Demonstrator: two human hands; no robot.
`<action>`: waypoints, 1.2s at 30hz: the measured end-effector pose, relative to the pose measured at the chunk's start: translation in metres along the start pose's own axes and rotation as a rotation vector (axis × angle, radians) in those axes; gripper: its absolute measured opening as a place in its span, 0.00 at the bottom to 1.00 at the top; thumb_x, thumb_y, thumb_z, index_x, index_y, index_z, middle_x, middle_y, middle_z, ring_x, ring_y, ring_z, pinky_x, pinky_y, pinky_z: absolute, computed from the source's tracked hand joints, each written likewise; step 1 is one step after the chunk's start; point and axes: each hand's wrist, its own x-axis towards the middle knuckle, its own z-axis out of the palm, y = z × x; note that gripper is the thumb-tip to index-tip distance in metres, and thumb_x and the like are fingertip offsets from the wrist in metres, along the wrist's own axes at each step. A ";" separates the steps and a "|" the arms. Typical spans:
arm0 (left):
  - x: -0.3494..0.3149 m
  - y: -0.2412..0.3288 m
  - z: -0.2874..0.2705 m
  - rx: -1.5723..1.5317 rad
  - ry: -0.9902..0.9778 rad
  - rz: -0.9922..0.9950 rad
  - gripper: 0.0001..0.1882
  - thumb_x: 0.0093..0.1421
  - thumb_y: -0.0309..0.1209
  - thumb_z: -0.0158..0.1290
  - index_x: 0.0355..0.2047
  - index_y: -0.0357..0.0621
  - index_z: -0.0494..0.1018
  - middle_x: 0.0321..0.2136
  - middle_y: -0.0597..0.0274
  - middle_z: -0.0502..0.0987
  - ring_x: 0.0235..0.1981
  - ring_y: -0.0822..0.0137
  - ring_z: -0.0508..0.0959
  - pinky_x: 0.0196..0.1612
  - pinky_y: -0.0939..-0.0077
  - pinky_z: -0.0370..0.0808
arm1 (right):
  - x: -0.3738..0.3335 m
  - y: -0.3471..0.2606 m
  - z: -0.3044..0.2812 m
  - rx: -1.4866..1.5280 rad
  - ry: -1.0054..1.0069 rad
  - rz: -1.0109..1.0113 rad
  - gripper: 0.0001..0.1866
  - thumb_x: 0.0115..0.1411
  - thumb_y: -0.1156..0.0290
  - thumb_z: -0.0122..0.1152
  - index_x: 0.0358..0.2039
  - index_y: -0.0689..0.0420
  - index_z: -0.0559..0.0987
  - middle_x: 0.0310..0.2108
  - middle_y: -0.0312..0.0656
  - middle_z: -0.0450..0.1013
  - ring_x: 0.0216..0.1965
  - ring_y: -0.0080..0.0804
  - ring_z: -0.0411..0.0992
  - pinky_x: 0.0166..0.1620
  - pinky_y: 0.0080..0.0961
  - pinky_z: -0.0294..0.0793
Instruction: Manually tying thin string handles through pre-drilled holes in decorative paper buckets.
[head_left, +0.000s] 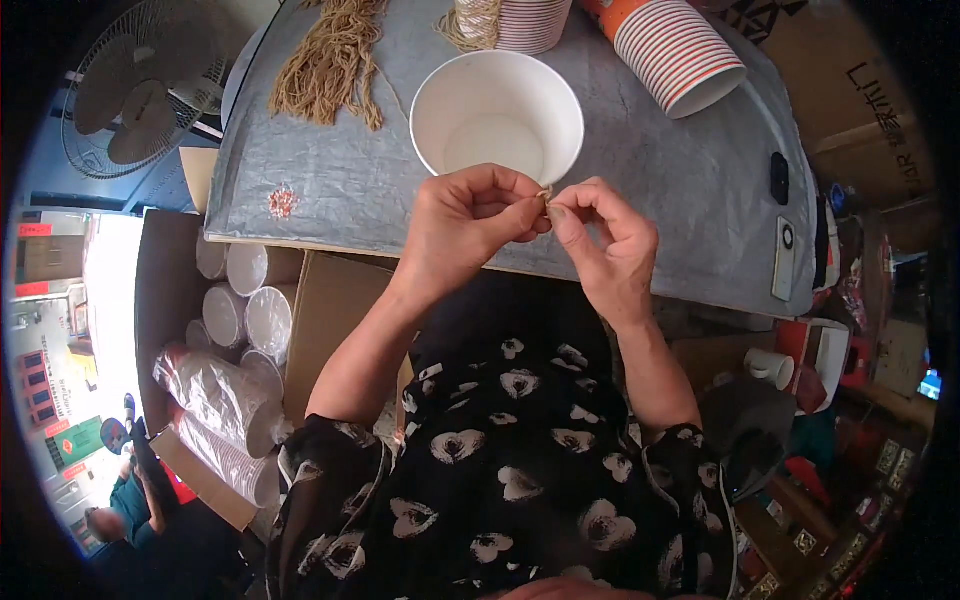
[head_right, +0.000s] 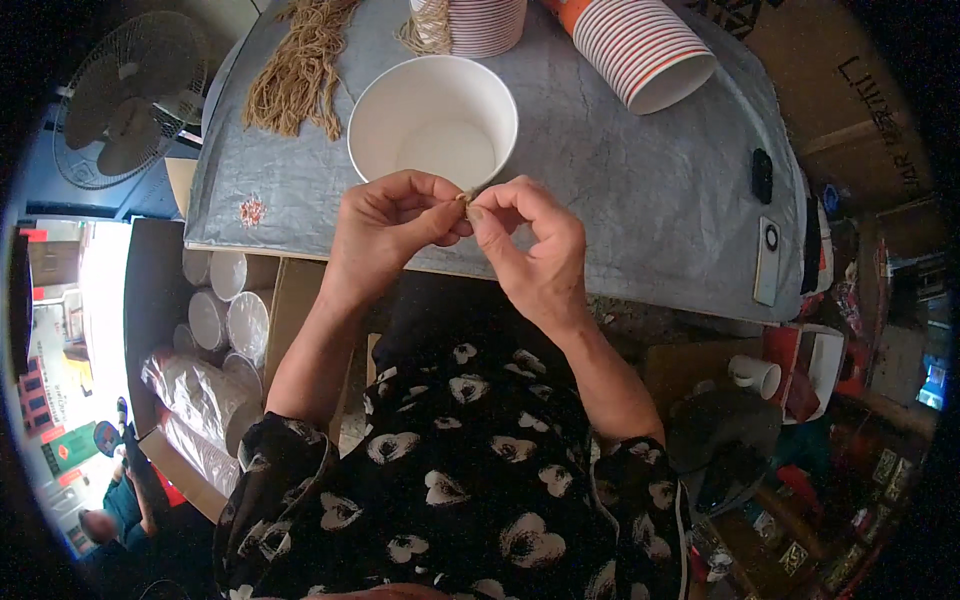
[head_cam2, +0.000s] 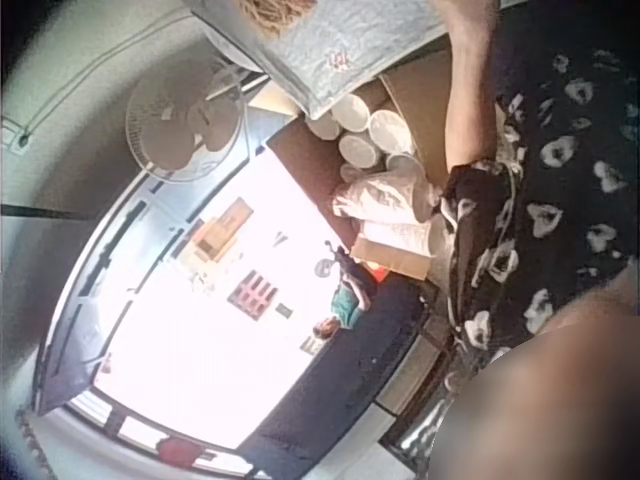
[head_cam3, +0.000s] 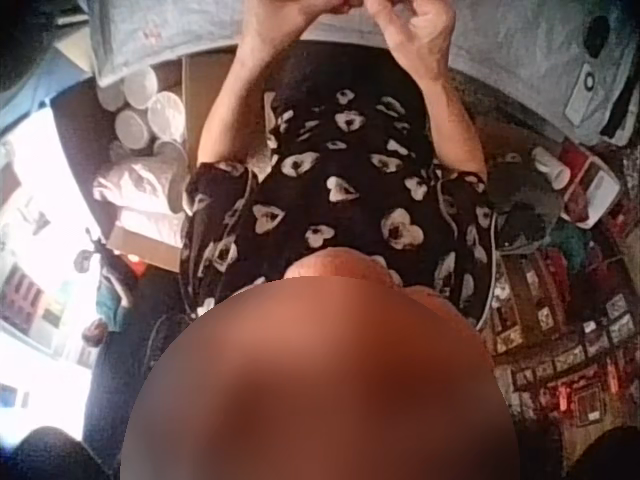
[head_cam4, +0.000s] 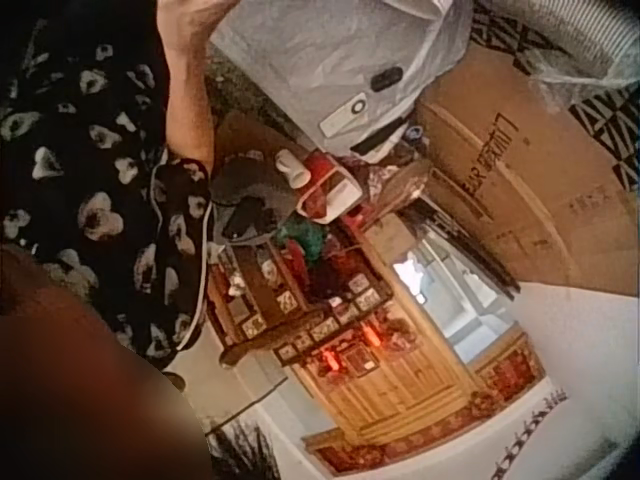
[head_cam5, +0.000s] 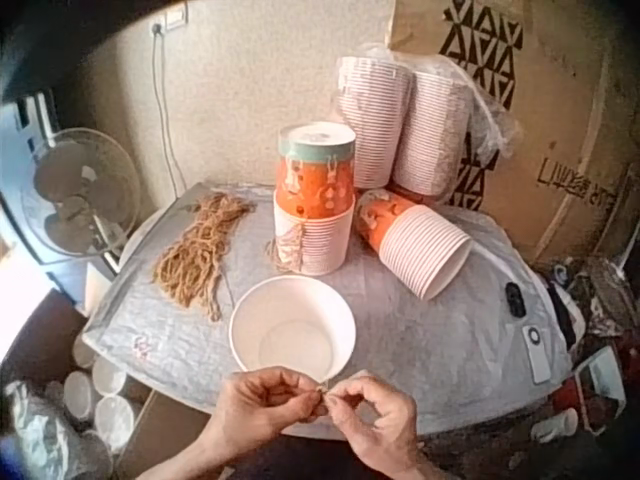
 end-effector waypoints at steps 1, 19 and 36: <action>-0.001 0.000 0.001 0.016 -0.002 0.017 0.07 0.64 0.22 0.58 0.40 0.30 0.77 0.33 0.58 0.83 0.35 0.72 0.83 0.39 0.80 0.81 | -0.001 0.000 0.000 0.092 -0.016 0.128 0.05 0.64 0.74 0.63 0.36 0.62 0.79 0.30 0.35 0.78 0.33 0.21 0.76 0.37 0.17 0.74; -0.005 -0.001 0.003 0.181 -0.052 0.103 0.06 0.64 0.23 0.59 0.39 0.33 0.79 0.31 0.64 0.82 0.36 0.76 0.82 0.40 0.81 0.81 | 0.002 0.001 -0.002 0.410 0.049 0.473 0.11 0.67 0.64 0.61 0.36 0.60 0.81 0.20 0.24 0.68 0.20 0.10 0.59 0.24 0.13 0.57; -0.003 0.000 -0.003 0.100 -0.061 0.055 0.04 0.63 0.19 0.58 0.37 0.32 0.75 0.33 0.63 0.82 0.36 0.74 0.83 0.41 0.80 0.82 | 0.007 -0.006 -0.009 0.264 -0.136 0.427 0.06 0.65 0.75 0.62 0.41 0.63 0.80 0.21 0.26 0.73 0.23 0.07 0.62 0.27 0.10 0.61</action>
